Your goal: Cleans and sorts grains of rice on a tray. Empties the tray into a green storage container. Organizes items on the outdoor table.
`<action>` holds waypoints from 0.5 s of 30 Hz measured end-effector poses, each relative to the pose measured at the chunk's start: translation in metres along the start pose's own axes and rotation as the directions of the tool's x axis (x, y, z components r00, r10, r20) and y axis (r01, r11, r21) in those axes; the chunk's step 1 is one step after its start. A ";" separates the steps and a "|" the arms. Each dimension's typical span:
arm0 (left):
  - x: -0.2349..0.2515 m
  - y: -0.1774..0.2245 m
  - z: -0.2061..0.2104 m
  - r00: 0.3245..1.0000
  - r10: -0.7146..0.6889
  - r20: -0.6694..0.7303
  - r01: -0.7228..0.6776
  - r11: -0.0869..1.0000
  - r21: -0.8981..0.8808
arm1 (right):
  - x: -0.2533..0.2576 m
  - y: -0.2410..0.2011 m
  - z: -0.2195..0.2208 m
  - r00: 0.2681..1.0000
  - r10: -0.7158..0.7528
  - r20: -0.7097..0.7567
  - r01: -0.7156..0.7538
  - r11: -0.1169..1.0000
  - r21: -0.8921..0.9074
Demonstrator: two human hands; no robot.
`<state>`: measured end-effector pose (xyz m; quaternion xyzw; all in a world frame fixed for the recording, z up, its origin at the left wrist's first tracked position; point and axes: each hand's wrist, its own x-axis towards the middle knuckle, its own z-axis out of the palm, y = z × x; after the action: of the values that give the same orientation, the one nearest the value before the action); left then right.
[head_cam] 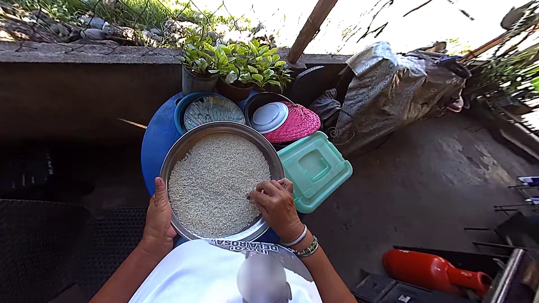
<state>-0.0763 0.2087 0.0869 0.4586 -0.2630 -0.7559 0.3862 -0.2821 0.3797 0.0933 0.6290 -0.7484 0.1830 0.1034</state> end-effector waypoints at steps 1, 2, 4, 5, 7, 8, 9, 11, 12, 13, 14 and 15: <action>0.000 0.000 0.000 1.000 0.000 -0.003 0.000 1.000 -0.003 | 0.000 0.000 0.000 1.000 -0.004 0.001 0.004 1.000 0.008; 0.000 0.000 0.000 1.000 -0.001 -0.005 0.001 1.000 -0.003 | 0.000 -0.001 0.000 1.000 -0.007 0.002 0.007 1.000 0.013; -0.001 0.000 0.000 1.000 -0.002 -0.002 0.002 1.000 -0.006 | -0.001 -0.001 0.001 1.000 -0.013 0.015 0.012 1.000 0.013; -0.001 0.000 0.000 1.000 -0.003 0.001 0.003 1.000 -0.006 | -0.001 -0.001 0.001 1.000 -0.015 0.023 0.015 1.000 0.008; -0.001 0.000 0.000 1.000 -0.005 0.001 0.005 1.000 -0.002 | 0.000 -0.002 0.001 0.999 -0.017 0.028 0.017 1.000 -0.001; -0.001 0.000 0.000 1.000 -0.004 0.000 0.004 1.000 -0.002 | 0.000 -0.002 0.001 0.999 -0.019 0.027 0.019 1.000 -0.003; -0.001 0.000 0.000 1.000 -0.003 0.003 0.003 1.000 -0.002 | 0.000 -0.002 0.001 1.000 -0.020 0.024 0.020 1.000 -0.006; -0.001 -0.001 0.000 1.000 -0.002 0.010 0.002 1.000 -0.005 | 0.001 -0.002 0.001 0.999 -0.018 0.028 0.019 1.000 -0.008; -0.001 -0.001 0.000 1.000 -0.001 0.009 0.002 1.000 -0.004 | 0.001 -0.002 0.001 0.999 -0.019 0.031 0.019 1.000 -0.006; -0.002 -0.001 0.000 1.000 -0.001 0.009 0.001 1.000 -0.001 | 0.002 -0.002 0.001 0.999 -0.019 0.033 0.019 1.000 -0.003; -0.002 -0.001 0.000 1.000 0.000 0.009 0.000 1.000 0.002 | 0.003 -0.002 0.002 0.999 -0.022 0.032 0.022 1.000 -0.001; -0.002 -0.002 0.000 1.000 0.003 0.007 -0.003 1.000 0.003 | 0.003 -0.002 0.002 0.999 -0.024 0.030 0.024 1.000 0.000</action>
<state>-0.0762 0.2109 0.0864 0.4563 -0.2663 -0.7565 0.3855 -0.2805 0.3755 0.0928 0.6405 -0.7424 0.1722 0.0944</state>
